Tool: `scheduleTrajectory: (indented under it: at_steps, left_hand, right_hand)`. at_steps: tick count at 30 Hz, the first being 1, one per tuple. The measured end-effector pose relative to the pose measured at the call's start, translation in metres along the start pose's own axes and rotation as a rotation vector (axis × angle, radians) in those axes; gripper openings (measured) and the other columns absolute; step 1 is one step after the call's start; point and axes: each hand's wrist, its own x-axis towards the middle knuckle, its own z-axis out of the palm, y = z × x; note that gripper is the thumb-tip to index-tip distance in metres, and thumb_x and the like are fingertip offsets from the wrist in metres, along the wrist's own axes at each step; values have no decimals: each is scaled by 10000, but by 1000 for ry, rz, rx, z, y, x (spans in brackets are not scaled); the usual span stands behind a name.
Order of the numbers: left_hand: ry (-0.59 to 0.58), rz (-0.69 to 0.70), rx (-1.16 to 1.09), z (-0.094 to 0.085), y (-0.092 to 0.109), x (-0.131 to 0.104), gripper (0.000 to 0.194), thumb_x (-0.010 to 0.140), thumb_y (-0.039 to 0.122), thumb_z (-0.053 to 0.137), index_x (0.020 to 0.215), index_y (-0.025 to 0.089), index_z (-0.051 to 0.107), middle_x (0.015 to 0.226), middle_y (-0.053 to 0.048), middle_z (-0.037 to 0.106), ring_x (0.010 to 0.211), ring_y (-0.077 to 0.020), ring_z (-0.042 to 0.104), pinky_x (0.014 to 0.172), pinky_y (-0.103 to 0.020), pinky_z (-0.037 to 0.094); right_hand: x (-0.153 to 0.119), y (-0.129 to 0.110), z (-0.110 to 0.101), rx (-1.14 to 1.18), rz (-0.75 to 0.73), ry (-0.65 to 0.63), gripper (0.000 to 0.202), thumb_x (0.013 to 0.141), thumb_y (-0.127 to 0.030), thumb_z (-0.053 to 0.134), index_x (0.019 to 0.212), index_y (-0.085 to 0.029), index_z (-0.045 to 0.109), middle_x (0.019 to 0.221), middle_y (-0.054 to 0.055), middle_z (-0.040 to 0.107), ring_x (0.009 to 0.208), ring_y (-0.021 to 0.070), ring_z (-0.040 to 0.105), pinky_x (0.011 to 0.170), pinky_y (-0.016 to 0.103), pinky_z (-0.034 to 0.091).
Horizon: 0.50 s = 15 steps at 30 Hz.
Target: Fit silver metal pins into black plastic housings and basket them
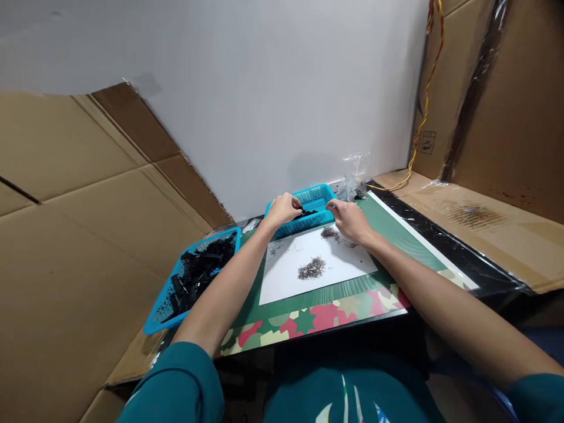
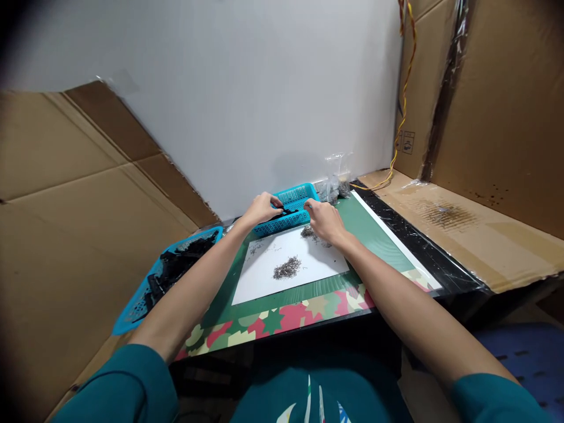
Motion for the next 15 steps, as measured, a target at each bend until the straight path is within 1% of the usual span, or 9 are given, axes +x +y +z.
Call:
scheduleTrajectory:
  at_steps: [3, 5, 7, 9, 11, 13, 15]
  left_hand:
    - [-41, 20, -50, 1, -5, -7, 129, 849, 208, 747, 924, 203, 851, 1040, -97, 836, 982, -270, 755, 894, -348, 558]
    - [-63, 49, -91, 2, -8, -12, 182, 911, 225, 688, 976, 196, 855, 1094, -97, 833, 1010, -261, 752, 930, -348, 559]
    - [-51, 84, -114, 2, -13, -19, 237, 949, 235, 650, 1065, 191, 852, 1194, -100, 816, 1072, -259, 737, 988, -357, 551]
    - [3, 103, -118, 1, -21, -28, 275, 963, 232, 633, 1138, 189, 841, 1281, -104, 786, 1145, -260, 713, 1041, -364, 539]
    - [77, 88, -118, -5, -34, -40, 292, 969, 225, 618, 1161, 179, 833, 1309, -111, 767, 1162, -254, 705, 1047, -359, 539]
    - [153, 16, -98, -16, -50, -53, 283, 971, 225, 610, 1131, 168, 836, 1271, -115, 778, 1115, -245, 719, 1022, -345, 549]
    - [233, -130, -30, -32, -70, -64, 259, 967, 233, 614, 1071, 172, 843, 1195, -109, 805, 1080, -247, 731, 1004, -338, 552]
  right_hand:
    - [-3, -4, 1, -52, -11, -75, 276, 1091, -260, 489, 1138, -230, 759, 1027, 113, 821, 877, 277, 726, 666, 312, 342]
    - [-6, -5, 0, -85, -1, -109, 288, 1100, -270, 471, 1145, -221, 751, 1033, 117, 816, 893, 277, 722, 666, 311, 327]
    - [-8, -6, 0, -117, 10, -147, 299, 1101, -257, 453, 1135, -211, 746, 1037, 126, 810, 890, 276, 714, 663, 313, 312]
    - [-10, -6, 1, -135, -7, -185, 292, 1093, -237, 453, 1126, -204, 740, 1031, 134, 800, 873, 270, 704, 661, 315, 301]
    - [-13, -6, 2, -134, -46, -216, 281, 1090, -231, 454, 1131, -204, 731, 1017, 133, 792, 854, 260, 693, 656, 312, 292]
    - [-15, -9, 4, -133, -87, -244, 273, 1090, -238, 453, 1125, -208, 721, 986, 124, 785, 828, 252, 682, 642, 310, 274]
    - [-18, -15, 4, -152, -107, -264, 273, 1085, -242, 449, 1090, -205, 719, 932, 120, 775, 787, 248, 667, 625, 314, 247]
